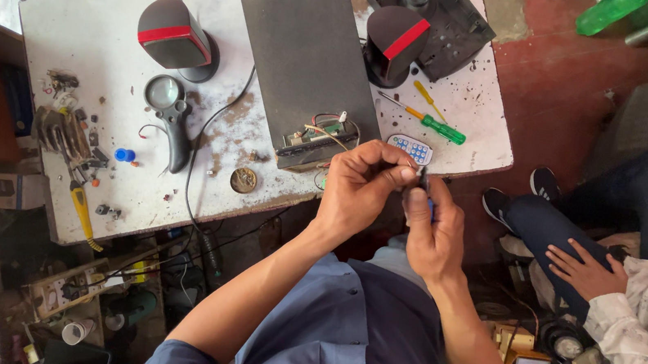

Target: The person uses a soldering iron to work on wires connected to a small circuit board inside a black box. They also use pliers to strip wire insulation and a magnifying glass to inspect the connections.

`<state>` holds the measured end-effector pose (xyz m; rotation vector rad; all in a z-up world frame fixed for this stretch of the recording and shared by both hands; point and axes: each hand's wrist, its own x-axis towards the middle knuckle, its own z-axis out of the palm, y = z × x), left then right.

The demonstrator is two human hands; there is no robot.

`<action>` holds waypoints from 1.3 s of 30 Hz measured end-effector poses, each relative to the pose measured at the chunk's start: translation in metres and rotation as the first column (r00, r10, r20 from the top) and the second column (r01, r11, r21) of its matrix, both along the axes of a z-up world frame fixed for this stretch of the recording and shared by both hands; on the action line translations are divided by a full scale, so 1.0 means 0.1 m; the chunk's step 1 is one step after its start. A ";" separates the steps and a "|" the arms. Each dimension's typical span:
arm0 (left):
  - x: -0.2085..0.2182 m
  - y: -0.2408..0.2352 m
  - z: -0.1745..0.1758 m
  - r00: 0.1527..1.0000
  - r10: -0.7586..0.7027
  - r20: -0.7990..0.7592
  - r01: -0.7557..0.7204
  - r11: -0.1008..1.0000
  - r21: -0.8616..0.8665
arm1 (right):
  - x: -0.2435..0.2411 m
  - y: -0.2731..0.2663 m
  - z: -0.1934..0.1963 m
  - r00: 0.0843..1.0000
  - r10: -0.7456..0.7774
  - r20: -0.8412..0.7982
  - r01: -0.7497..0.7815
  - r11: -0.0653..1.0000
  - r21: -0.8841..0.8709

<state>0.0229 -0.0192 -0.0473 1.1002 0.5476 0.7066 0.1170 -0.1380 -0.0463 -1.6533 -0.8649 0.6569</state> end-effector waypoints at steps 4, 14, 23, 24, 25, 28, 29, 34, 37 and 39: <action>0.01 0.00 0.01 0.999 0.020 -0.036 -0.019 0.999 0.037 | 0.06 -0.07 -0.37 0.958 -0.055 -0.281 0.118 0.970 0.213; -0.25 -0.01 0.23 0.997 0.064 -0.052 -0.041 0.935 0.351 | 1.27 -0.15 -1.25 0.793 0.013 0.609 0.418 0.716 -0.560; -0.31 -0.05 0.21 0.986 0.121 -0.115 -0.084 0.955 0.286 | 0.97 -0.13 -0.64 0.997 -0.001 0.076 -0.003 0.999 0.048; -0.32 -0.06 0.20 0.987 0.131 -0.097 -0.098 0.954 0.284 | 0.91 -0.11 -0.60 0.986 0.016 0.169 -0.013 1.000 -0.018; -0.33 -0.06 0.20 0.987 0.140 -0.079 -0.112 0.953 0.283 | 0.90 -0.09 -0.57 0.965 0.039 0.259 -0.018 0.996 -0.084; -0.45 -0.06 0.22 0.985 0.126 -0.117 -0.082 0.942 0.325 | 0.98 0.10 -0.55 0.931 -0.063 0.358 0.206 0.903 -0.377; -0.49 -0.05 0.24 0.986 0.105 -0.128 -0.054 0.935 0.349 | 0.96 0.08 -0.52 0.963 -0.116 0.243 0.175 0.955 -0.239; -0.62 -0.01 0.20 0.992 0.044 -0.121 -0.003 0.949 0.314 | 0.61 -0.01 -0.26 0.948 0.130 -0.292 -0.031 0.947 0.318; -0.59 -0.03 0.19 0.995 0.066 -0.078 -0.046 0.971 0.236 | 0.26 0.07 0.01 0.977 0.150 -0.153 -0.096 0.945 0.314; -0.59 -0.05 0.17 0.997 0.064 -0.037 -0.058 0.986 0.155 | 0.08 0.15 0.17 0.962 0.173 -0.212 -0.094 0.936 0.339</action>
